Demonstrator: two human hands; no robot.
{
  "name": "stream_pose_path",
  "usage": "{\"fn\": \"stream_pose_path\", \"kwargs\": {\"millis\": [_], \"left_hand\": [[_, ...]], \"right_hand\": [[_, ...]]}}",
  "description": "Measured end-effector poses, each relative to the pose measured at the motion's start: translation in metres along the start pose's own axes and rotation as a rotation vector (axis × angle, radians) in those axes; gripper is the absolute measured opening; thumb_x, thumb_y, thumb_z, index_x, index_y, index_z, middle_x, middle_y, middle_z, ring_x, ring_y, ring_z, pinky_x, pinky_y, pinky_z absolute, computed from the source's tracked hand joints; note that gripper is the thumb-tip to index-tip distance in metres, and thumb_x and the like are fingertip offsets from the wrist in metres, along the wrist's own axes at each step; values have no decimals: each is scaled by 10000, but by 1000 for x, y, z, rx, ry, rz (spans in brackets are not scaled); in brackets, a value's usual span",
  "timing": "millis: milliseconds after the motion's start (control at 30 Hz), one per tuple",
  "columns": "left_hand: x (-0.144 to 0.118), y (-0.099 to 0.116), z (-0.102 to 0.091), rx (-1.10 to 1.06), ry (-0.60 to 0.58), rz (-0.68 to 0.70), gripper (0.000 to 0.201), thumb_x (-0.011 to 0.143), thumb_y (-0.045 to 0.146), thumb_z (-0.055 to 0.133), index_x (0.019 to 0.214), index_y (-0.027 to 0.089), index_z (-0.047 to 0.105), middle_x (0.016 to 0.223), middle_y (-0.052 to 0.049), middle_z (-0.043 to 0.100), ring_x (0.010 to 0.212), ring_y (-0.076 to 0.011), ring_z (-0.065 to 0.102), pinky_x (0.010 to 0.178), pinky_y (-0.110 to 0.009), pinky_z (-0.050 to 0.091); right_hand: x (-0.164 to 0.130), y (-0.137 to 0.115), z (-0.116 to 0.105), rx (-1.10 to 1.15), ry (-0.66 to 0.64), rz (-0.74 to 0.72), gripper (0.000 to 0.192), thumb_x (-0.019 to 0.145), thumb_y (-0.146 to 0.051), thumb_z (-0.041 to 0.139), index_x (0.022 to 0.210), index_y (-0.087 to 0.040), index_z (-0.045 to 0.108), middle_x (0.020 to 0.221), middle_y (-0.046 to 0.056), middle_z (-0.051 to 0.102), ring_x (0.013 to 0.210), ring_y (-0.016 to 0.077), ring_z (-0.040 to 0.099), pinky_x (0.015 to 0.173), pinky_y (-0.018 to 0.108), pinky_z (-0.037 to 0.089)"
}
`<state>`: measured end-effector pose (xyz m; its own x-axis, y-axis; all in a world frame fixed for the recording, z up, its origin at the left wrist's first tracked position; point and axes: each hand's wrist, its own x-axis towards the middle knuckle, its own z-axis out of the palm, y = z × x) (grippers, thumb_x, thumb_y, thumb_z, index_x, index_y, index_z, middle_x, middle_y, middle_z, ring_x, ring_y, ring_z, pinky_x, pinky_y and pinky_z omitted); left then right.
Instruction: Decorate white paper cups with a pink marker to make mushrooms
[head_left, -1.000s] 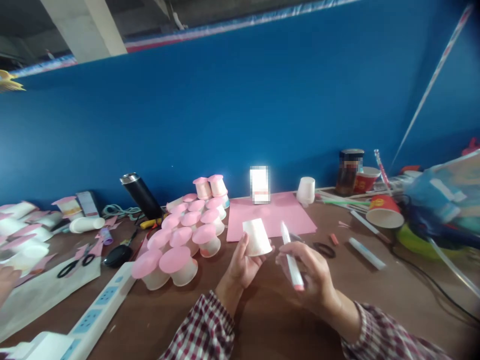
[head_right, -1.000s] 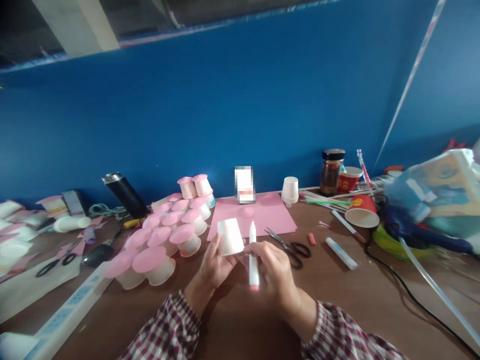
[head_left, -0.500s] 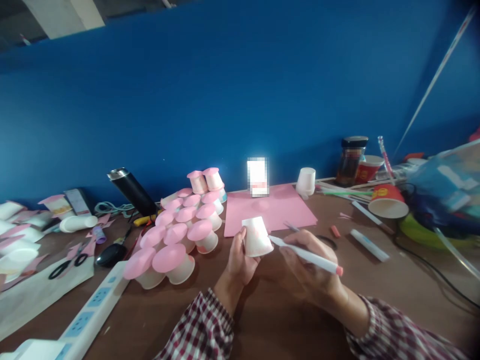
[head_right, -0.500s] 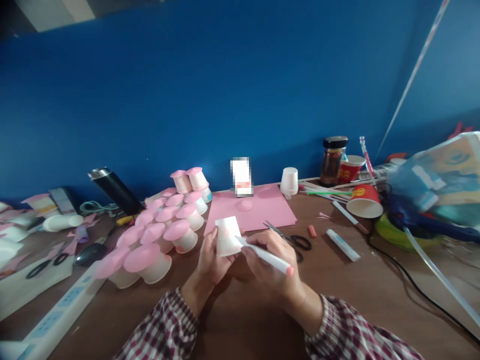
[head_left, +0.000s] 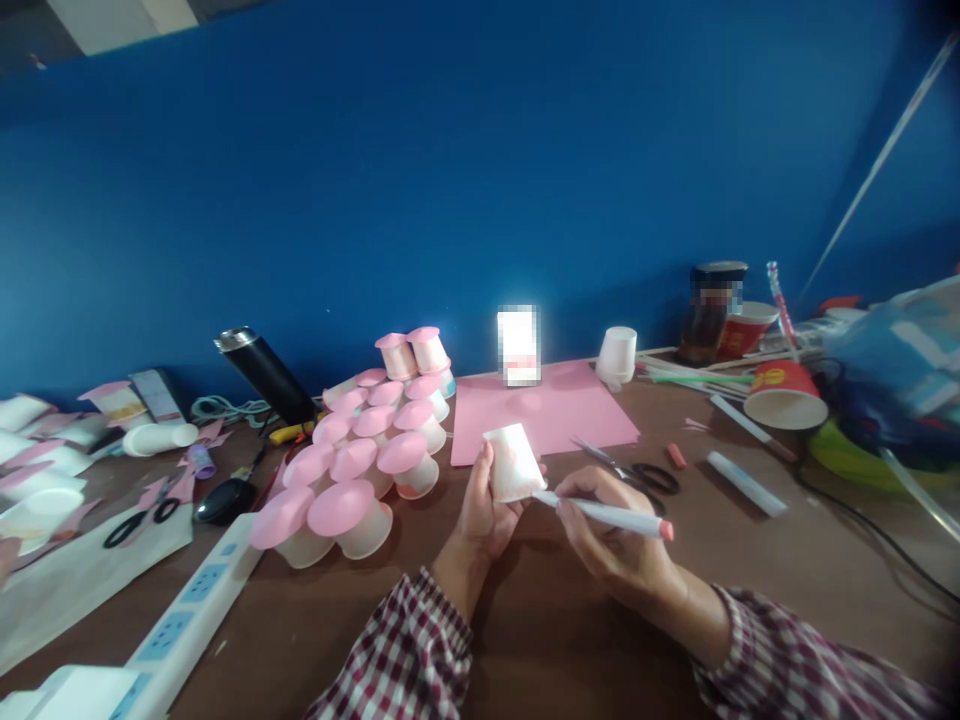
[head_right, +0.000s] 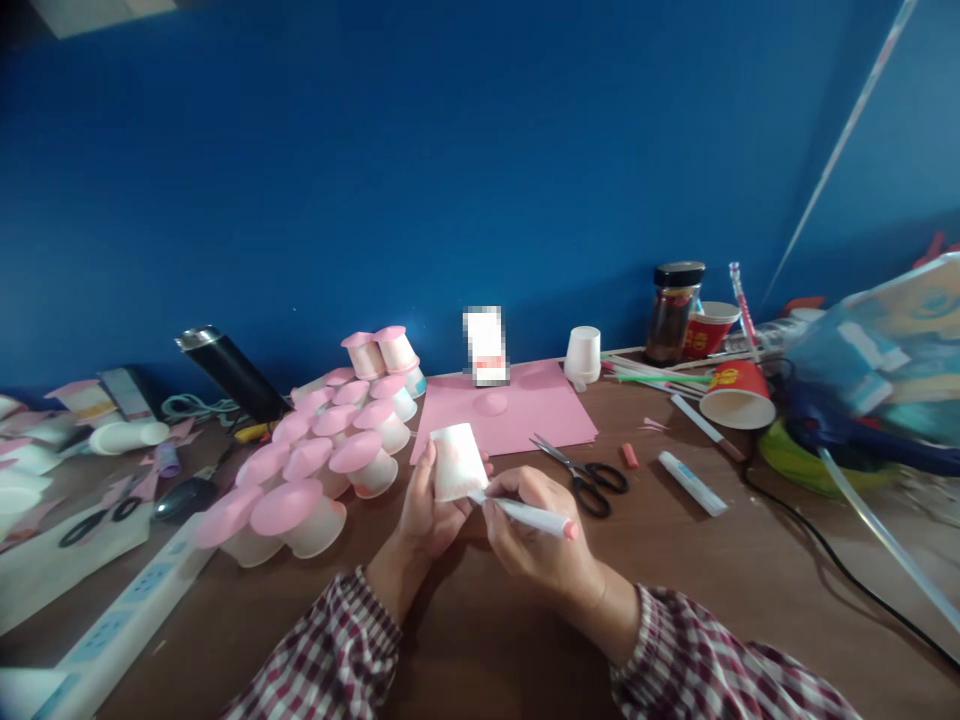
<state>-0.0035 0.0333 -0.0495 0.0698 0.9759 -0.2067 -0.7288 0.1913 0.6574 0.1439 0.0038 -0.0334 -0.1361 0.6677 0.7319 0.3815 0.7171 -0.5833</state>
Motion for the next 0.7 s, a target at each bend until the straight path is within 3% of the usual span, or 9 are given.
{"fn": "stream_pose_path", "kwargs": {"millis": [300, 700], "left_hand": [[0, 1, -2, -93, -66, -9, 344, 874, 460, 497, 978, 155, 617, 793, -69, 685, 721, -209, 666, 632, -302, 514], [-3, 4, 3, -47, -71, -25, 376, 888, 469, 448, 981, 139, 602, 787, -75, 662, 731, -227, 657, 653, -327, 505]], "right_hand": [[0, 1, 1, 73, -24, 153, 85, 843, -186, 520, 772, -176, 565, 656, 15, 609, 554, 120, 558, 532, 239, 450], [-2, 1, 1, 109, -21, 192, 64, 837, -196, 533, 781, -184, 562, 652, 4, 598, 539, 114, 537, 509, 233, 436]]}}
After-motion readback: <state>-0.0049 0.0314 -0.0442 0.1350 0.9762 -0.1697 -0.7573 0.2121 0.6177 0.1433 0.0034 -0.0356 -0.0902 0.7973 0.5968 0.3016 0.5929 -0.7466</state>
